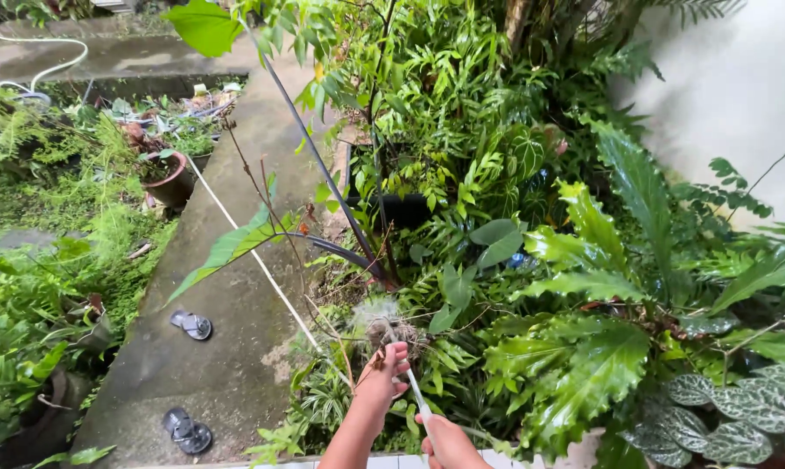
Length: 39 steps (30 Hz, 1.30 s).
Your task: Watering various potted and garden plants with a hose.
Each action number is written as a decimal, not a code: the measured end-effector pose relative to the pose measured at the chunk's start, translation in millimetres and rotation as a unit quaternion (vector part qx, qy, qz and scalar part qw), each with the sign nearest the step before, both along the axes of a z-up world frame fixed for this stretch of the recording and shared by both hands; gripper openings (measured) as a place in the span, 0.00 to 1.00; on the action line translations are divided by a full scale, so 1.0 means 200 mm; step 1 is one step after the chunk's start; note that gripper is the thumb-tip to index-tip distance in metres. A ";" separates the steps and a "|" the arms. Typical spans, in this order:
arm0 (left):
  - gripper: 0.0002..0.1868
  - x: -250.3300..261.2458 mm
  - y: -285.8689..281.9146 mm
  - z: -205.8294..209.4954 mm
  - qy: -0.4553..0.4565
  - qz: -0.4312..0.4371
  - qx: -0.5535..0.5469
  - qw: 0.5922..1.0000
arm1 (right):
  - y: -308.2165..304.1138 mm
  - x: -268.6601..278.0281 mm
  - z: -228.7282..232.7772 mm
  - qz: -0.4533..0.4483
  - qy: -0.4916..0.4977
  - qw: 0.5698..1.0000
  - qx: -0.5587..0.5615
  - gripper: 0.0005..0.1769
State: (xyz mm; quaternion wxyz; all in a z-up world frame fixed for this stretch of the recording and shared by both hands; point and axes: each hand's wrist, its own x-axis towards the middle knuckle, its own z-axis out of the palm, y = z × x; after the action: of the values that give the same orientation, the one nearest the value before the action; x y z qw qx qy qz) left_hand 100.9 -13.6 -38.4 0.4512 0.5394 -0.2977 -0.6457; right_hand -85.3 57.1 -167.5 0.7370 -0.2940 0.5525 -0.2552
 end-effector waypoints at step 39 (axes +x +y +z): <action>0.26 0.41 0.35 0.02 -0.018 -0.058 0.001 0.998 | 0.63 0.58 0.47 -0.115 0.044 0.979 0.162 0.15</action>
State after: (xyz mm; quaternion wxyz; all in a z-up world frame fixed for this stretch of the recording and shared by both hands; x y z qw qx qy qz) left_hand 182.6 56.0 -35.4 0.4068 0.5334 -0.3359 -0.6612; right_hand 29.9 183.1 -73.3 0.7157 -0.1159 0.6482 -0.2326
